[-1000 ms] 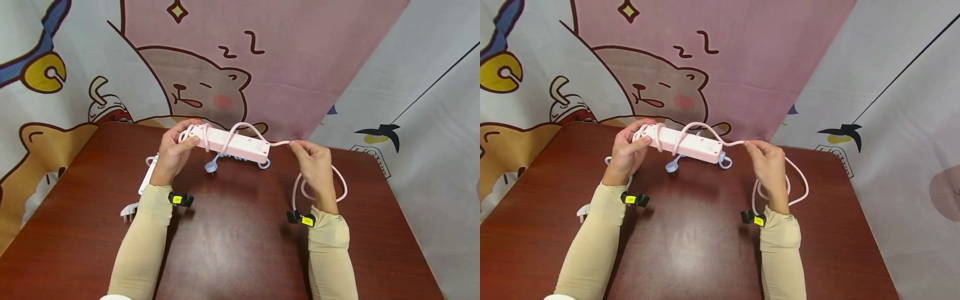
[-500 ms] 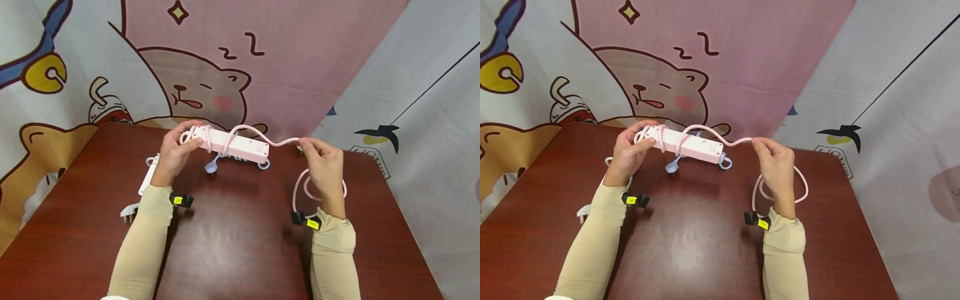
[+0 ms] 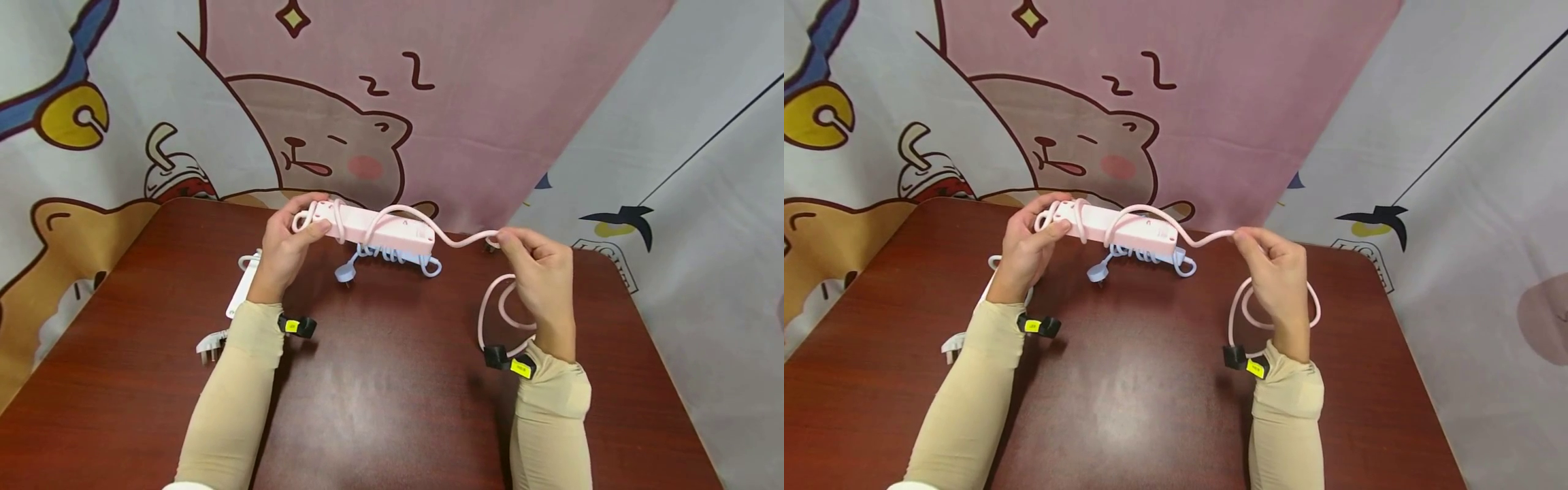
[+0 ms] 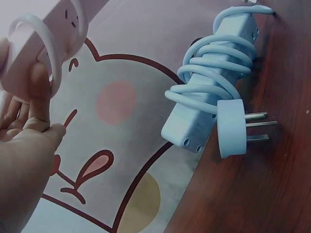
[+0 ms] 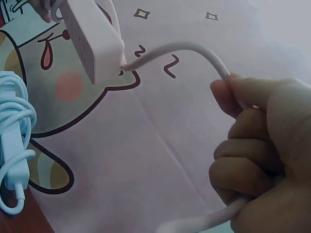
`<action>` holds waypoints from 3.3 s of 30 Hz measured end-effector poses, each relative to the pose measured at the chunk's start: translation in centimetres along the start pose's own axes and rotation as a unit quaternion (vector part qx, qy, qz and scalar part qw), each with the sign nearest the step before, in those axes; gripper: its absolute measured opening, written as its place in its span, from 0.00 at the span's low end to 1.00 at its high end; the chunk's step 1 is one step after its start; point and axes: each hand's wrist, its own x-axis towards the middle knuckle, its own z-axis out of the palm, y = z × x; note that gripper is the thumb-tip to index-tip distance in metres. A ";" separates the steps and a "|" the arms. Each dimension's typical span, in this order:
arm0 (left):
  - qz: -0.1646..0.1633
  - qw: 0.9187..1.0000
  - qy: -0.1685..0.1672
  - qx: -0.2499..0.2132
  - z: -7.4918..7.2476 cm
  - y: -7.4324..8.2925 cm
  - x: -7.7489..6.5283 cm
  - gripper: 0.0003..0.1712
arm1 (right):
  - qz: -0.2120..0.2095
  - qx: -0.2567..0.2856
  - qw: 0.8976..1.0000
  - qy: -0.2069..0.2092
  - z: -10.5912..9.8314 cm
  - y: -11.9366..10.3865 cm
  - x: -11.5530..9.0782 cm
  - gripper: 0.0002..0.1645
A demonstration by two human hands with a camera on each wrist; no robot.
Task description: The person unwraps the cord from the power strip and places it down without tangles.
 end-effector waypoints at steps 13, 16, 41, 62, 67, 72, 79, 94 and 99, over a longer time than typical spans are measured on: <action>0.008 0.994 0.056 0.096 0.1 -0.2 -0.1 0.25 | 0.053 0.039 0.994 -0.084 -1.2 0.1 -0.5 0.10; 0.010 0.993 0.066 0.099 0.1 -0.2 -0.1 0.24 | 0.062 0.007 0.993 -0.105 -1.5 0.1 -0.6 0.11; 0.043 0.994 0.098 -0.020 0.2 -0.4 0.4 0.22 | 0.082 -0.149 0.938 -0.302 -1.8 1.9 0.0 0.09; 0.027 0.997 0.021 -0.067 0.2 0.2 0.0 0.23 | 0.117 -0.118 0.973 -0.163 -1.1 3.8 0.3 0.20; 0.012 0.998 -0.005 -0.063 0.1 0.3 -0.1 0.23 | 0.129 -0.106 0.978 -0.124 -1.0 3.8 0.5 0.22; -0.004 0.999 -0.028 -0.038 0.1 0.5 -0.2 0.21 | 0.149 -0.085 0.983 -0.070 -0.9 3.8 0.6 0.23; -0.013 0.999 -0.033 -0.020 0.0 0.3 -0.3 0.21 | 0.160 -0.015 0.987 0.002 -1.0 3.4 0.7 0.17; -0.020 0.996 -0.001 0.088 -0.4 0.3 -0.1 0.24 | 0.097 0.143 0.981 0.091 -1.2 2.2 0.7 0.11; -0.022 0.993 0.005 0.115 -0.6 0.3 -0.1 0.25 | 0.065 0.191 0.975 0.096 -1.4 1.8 0.8 0.10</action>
